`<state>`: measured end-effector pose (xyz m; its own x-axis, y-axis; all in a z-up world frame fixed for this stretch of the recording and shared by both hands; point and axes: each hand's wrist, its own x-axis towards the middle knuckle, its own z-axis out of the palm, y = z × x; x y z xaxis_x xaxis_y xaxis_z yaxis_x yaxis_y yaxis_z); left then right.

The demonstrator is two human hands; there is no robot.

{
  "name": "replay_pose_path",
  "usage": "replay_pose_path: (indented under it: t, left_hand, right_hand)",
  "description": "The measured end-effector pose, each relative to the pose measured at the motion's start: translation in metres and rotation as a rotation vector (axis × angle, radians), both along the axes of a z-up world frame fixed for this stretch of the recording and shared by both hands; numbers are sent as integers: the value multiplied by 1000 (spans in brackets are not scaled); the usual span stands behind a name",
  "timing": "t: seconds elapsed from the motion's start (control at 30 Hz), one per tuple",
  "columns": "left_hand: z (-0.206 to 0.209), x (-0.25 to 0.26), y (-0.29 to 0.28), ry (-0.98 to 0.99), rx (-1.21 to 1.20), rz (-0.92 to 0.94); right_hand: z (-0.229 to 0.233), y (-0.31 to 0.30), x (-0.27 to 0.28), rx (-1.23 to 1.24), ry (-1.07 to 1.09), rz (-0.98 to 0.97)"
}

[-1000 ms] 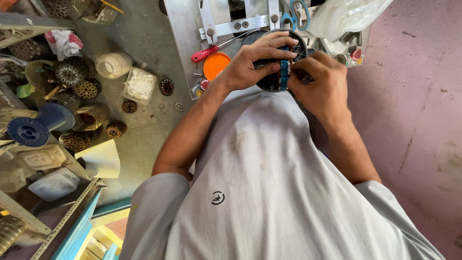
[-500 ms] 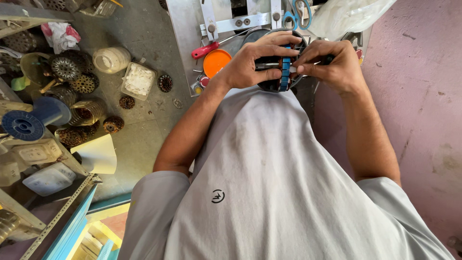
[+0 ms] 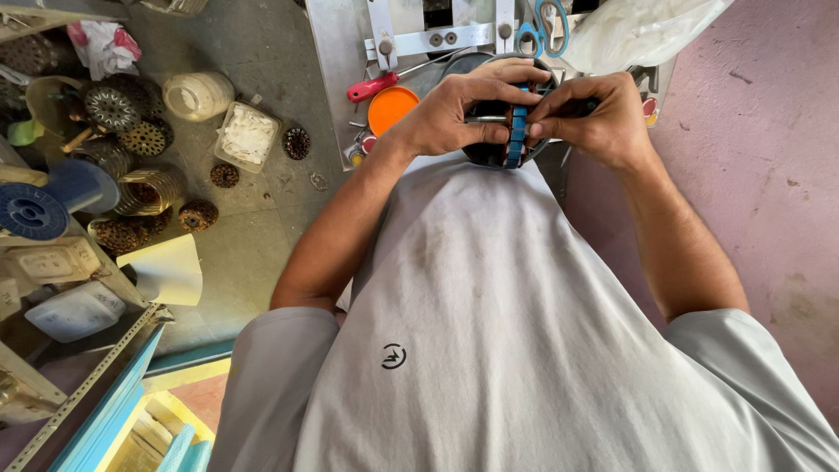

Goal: The person uses a green-handled screwdriver to tighten screws on a cylindrical electrical component with copper windings and blue tape. The person repeatedly picks up small metal pieces and inserts them into the component while working at a cluttered workbench.

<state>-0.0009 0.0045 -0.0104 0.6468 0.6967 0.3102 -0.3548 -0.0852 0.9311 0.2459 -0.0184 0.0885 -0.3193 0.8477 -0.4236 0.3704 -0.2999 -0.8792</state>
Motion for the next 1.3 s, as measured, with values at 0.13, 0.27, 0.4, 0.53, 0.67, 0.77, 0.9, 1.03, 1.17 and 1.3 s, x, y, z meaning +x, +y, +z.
replay_pose_path:
  t: [0.13, 0.27, 0.4, 0.53, 0.67, 0.77, 0.9, 1.03, 1.17, 1.3]
  left_hand:
    - [0, -2, -1, 3, -15, -6]
    - [3, -2, -1, 11, -39, -9]
    - [4, 0, -1, -7, -35, -18]
    - [7, -4, -2, 35, -22, -9]
    - [7, -5, -1, 36, 4, 19]
    - [5, -3, -4, 30, -13, 19]
    - [2, -3, 1, 2, 19, 17]
    - [4, -4, 3, 19, 29, 29]
    - [11, -4, -2, 48, 41, 83]
    - [26, -4, -3, 83, -6, 93]
  right_hand:
    - [6, 2, -5, -82, 65, -37]
    - [9, 3, -10, 13, -185, 28]
    - [9, 3, -10, 20, -187, 16]
    - [8, 2, -8, -146, 7, -93]
    - [11, 5, -11, -212, -90, -120]
    - [13, 7, -16, -156, -68, -92]
    - [19, 7, -19, -8, -337, 14]
    - [16, 6, -18, -53, -204, -45]
    - [7, -10, -20, -153, 100, -273]
    - [2, -22, -25, -76, 50, -315]
